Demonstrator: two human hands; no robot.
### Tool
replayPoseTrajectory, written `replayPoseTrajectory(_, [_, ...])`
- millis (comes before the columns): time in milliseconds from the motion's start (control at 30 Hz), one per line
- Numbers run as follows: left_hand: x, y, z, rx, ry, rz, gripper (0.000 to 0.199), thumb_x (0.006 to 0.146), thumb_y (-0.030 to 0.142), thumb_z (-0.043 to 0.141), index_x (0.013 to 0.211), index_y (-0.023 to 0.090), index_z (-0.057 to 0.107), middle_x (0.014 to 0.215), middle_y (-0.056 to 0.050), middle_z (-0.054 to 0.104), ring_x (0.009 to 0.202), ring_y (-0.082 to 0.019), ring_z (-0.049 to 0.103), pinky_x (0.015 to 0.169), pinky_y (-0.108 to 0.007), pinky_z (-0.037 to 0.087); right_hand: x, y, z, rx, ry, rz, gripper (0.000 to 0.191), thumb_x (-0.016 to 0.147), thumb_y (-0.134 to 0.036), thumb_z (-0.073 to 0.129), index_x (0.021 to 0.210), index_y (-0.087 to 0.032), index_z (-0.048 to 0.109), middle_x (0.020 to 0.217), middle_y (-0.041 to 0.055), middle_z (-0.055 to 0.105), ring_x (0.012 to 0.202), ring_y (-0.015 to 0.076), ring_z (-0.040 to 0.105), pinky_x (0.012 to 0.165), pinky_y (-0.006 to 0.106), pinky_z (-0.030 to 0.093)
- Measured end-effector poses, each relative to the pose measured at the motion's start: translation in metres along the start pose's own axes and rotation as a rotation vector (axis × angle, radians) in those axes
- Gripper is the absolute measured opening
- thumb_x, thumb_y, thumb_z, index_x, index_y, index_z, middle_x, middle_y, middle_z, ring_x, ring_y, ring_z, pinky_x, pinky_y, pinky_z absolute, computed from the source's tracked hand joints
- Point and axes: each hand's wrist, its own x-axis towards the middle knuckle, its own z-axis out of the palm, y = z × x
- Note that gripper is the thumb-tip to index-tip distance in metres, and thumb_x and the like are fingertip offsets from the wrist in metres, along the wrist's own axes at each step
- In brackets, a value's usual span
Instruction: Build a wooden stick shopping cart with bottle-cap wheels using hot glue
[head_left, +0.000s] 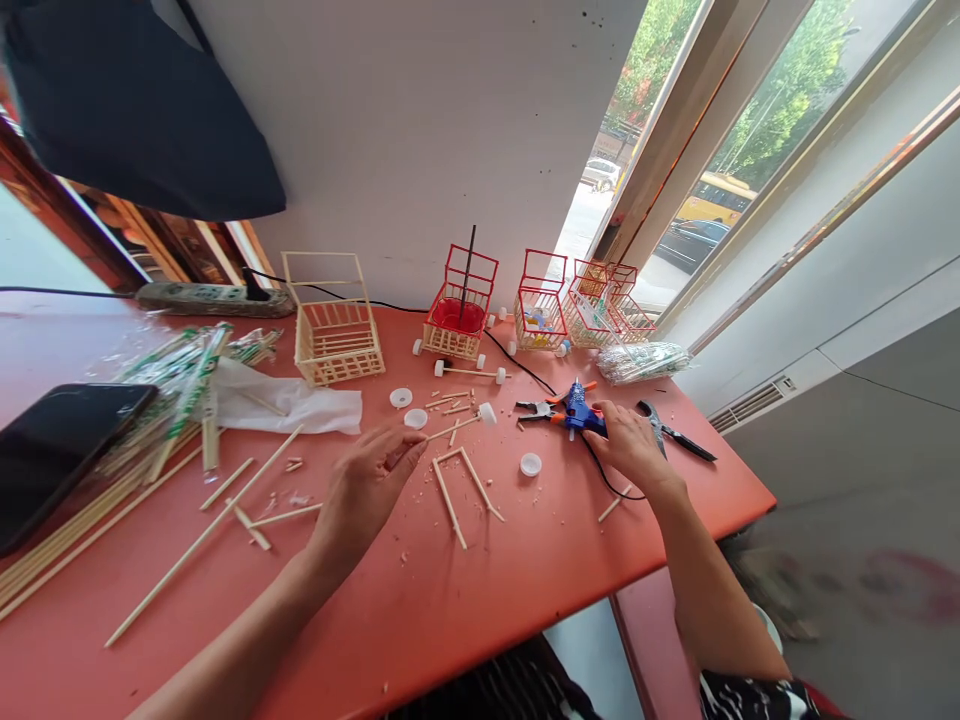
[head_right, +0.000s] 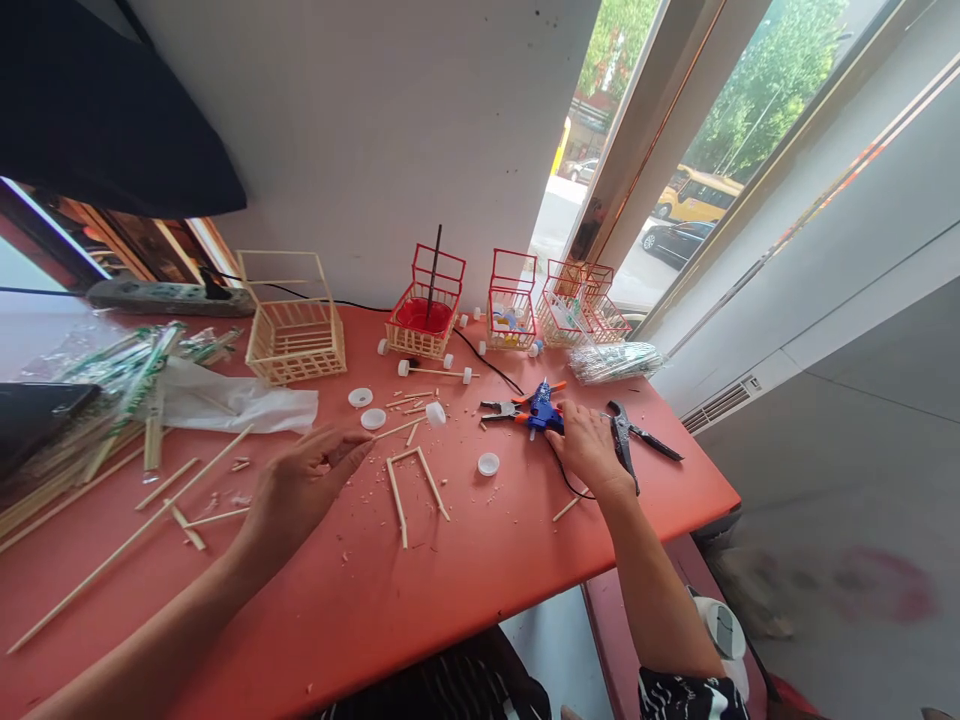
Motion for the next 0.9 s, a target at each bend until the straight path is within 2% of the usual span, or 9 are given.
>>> replayPoseTrajectory(167, [0.001, -0.004, 0.001, 0.016, -0.01, -0.02, 0.023, 0.094, 0.041, 0.057, 0.088, 0.023, 0.07, 0.085, 0.0, 0.069, 0.073, -0.017, 0.059, 0.071, -0.027, 0.044, 0.003, 0.017, 0.011, 0.127, 0.064, -0.07, 0.033, 0.088, -0.02, 0.061, 0.121, -0.016, 0.059, 0.117, 0.0137, 0.068, 0.111, 0.0275, 0.063, 0.096, 0.036, 0.045])
replayPoseTrajectory(367, [0.002, -0.003, 0.0, 0.02, -0.002, -0.022, 0.025, 0.093, 0.042, 0.056, 0.087, 0.023, 0.07, 0.081, 0.0, 0.068, 0.07, -0.017, 0.057, 0.072, -0.027, 0.045, 0.001, 0.021, 0.015, 0.267, 0.212, -0.05, 0.032, 0.087, -0.021, 0.053, 0.118, -0.014, 0.06, 0.116, 0.0179, 0.068, 0.11, 0.0314, 0.062, 0.098, 0.043, 0.047])
replayPoseTrajectory(433, [0.003, -0.001, -0.002, 0.021, -0.003, -0.023, 0.026, 0.093, 0.043, 0.055, 0.085, 0.023, 0.069, 0.079, 0.0, 0.067, 0.069, -0.017, 0.057, 0.071, -0.027, 0.046, 0.002, 0.024, 0.01, 0.318, 0.271, -0.012, 0.033, 0.088, -0.026, 0.051, 0.118, -0.015, 0.06, 0.113, 0.0172, 0.068, 0.105, 0.0307, 0.063, 0.094, 0.043, 0.049])
replayPoseTrajectory(567, [0.005, 0.003, -0.005, 0.029, 0.005, -0.018, 0.025, 0.092, 0.04, 0.055, 0.084, 0.022, 0.07, 0.077, 0.0, 0.066, 0.068, -0.017, 0.057, 0.072, -0.027, 0.047, 0.002, 0.02, -0.014, 0.634, 0.384, 0.149, 0.039, 0.091, -0.052, 0.054, 0.104, -0.016, 0.063, 0.082, 0.0068, 0.063, 0.075, 0.0233, 0.06, 0.072, 0.038, 0.05])
replayPoseTrajectory(667, [0.006, 0.006, -0.005, 0.009, 0.015, -0.005, 0.023, 0.092, 0.038, 0.056, 0.082, 0.022, 0.07, 0.074, 0.001, 0.064, 0.066, -0.016, 0.055, 0.069, -0.026, 0.046, -0.004, -0.003, -0.035, 1.082, 0.401, 0.073, 0.041, 0.091, -0.058, 0.058, 0.106, -0.02, 0.062, 0.077, 0.0004, 0.056, 0.067, 0.0161, 0.055, 0.064, 0.031, 0.049])
replayPoseTrajectory(733, [0.006, 0.006, -0.003, -0.001, 0.02, -0.003, 0.022, 0.091, 0.035, 0.056, 0.081, 0.022, 0.069, 0.072, 0.001, 0.063, 0.065, -0.015, 0.055, 0.069, -0.026, 0.046, -0.011, -0.03, -0.043, 1.313, 0.302, -0.023, 0.04, 0.091, -0.058, 0.061, 0.107, -0.021, 0.062, 0.081, 0.0013, 0.058, 0.065, 0.0147, 0.055, 0.061, 0.029, 0.048])
replayPoseTrajectory(800, [0.006, 0.006, -0.001, -0.005, 0.017, -0.005, 0.022, 0.091, 0.033, 0.055, 0.079, 0.021, 0.069, 0.072, 0.001, 0.063, 0.066, -0.015, 0.055, 0.07, -0.026, 0.047, -0.022, -0.06, -0.043, 1.359, 0.192, -0.107, 0.04, 0.093, -0.058, 0.061, 0.106, -0.021, 0.064, 0.085, 0.0041, 0.063, 0.065, 0.0144, 0.055, 0.059, 0.029, 0.047])
replayPoseTrajectory(900, [0.007, 0.003, 0.001, -0.011, 0.028, -0.013, 0.02, 0.091, 0.03, 0.056, 0.078, 0.021, 0.069, 0.072, 0.0, 0.063, 0.068, -0.016, 0.056, 0.071, -0.026, 0.047, -0.038, -0.099, -0.032, 1.262, 0.041, -0.257, 0.04, 0.095, -0.056, 0.06, 0.107, -0.019, 0.067, 0.093, 0.0073, 0.067, 0.068, 0.0146, 0.056, 0.062, 0.029, 0.047])
